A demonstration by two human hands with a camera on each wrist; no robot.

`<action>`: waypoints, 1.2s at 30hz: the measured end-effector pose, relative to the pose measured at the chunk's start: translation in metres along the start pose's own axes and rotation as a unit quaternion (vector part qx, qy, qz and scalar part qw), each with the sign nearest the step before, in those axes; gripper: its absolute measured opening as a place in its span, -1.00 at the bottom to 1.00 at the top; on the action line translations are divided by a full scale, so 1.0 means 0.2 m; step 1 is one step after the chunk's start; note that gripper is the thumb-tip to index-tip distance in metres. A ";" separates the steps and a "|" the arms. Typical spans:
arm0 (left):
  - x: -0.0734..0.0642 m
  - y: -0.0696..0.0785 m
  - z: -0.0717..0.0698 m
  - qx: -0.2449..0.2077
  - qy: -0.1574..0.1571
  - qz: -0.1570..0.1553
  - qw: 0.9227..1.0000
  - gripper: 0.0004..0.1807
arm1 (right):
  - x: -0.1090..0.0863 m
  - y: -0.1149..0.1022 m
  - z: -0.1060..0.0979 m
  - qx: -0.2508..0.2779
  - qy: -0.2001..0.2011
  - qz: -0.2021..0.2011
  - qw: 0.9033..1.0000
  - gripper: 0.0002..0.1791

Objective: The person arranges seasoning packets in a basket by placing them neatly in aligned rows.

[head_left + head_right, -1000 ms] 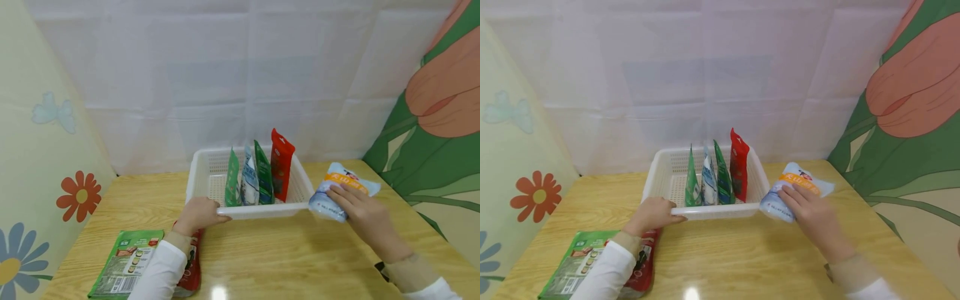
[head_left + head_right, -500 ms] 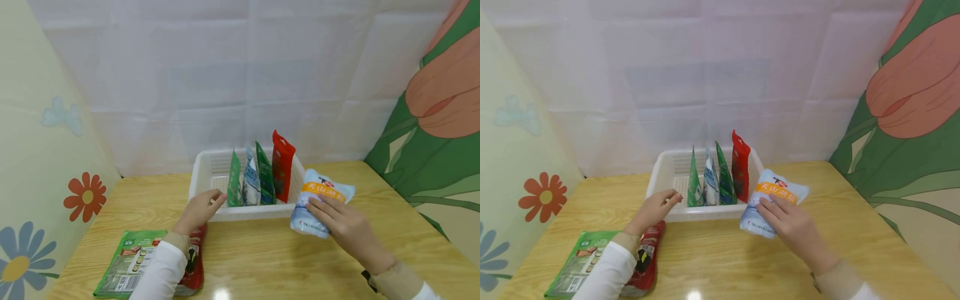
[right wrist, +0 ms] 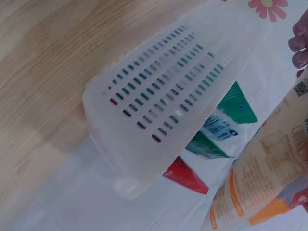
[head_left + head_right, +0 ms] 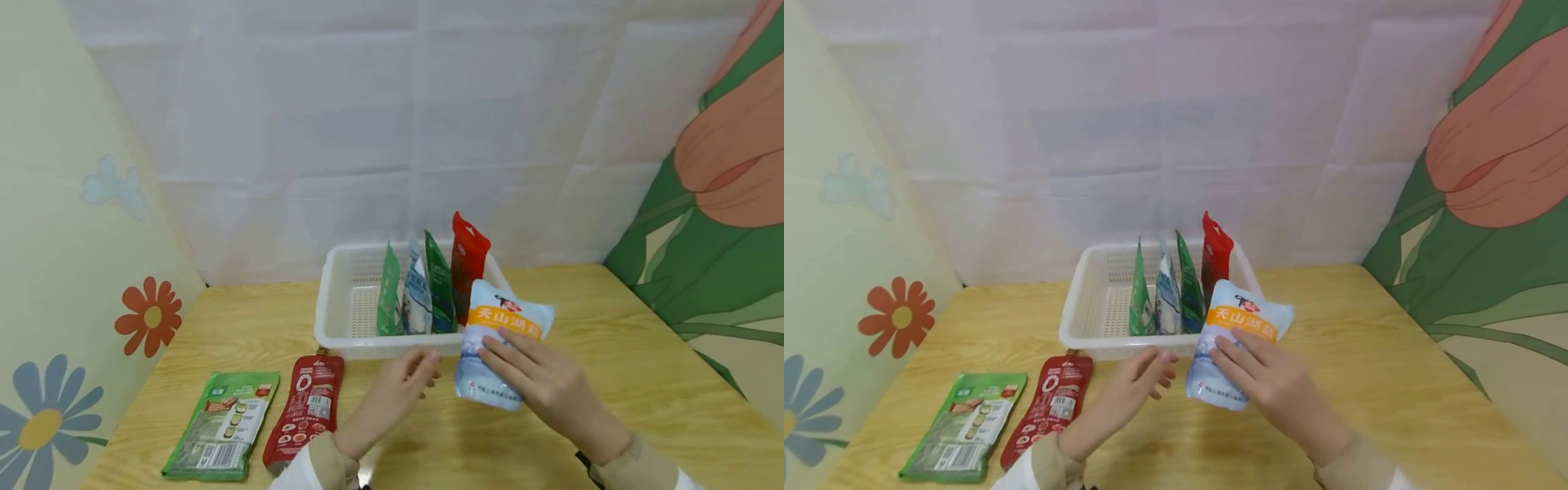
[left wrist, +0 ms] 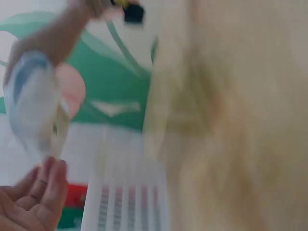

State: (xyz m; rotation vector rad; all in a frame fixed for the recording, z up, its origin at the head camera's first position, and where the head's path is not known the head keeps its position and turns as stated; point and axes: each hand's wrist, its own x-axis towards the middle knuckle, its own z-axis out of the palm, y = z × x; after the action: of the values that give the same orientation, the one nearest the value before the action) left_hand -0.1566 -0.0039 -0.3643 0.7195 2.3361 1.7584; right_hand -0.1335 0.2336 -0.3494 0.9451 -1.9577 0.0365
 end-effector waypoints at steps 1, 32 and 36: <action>-0.02 0.01 0.03 -0.030 -0.022 -0.020 0.999 -0.52 | 0.00 -0.01 0.00 0.002 0.001 -0.004 1.000 -0.50; -0.13 0.01 0.14 -0.323 -0.074 -0.129 0.935 -0.41 | 0.03 -0.14 -0.01 0.059 -0.012 -0.016 0.998 -0.55; -0.14 0.01 0.11 -0.336 -0.064 -0.111 0.933 -0.36 | 0.03 -0.11 0.01 0.077 0.030 -0.011 0.997 -0.58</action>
State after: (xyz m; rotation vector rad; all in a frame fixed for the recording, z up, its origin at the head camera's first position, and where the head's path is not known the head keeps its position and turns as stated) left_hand -0.1232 0.0027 -0.3735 0.4130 1.4919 2.1224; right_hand -0.1225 0.2138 -0.3522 1.0527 -1.9099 0.2029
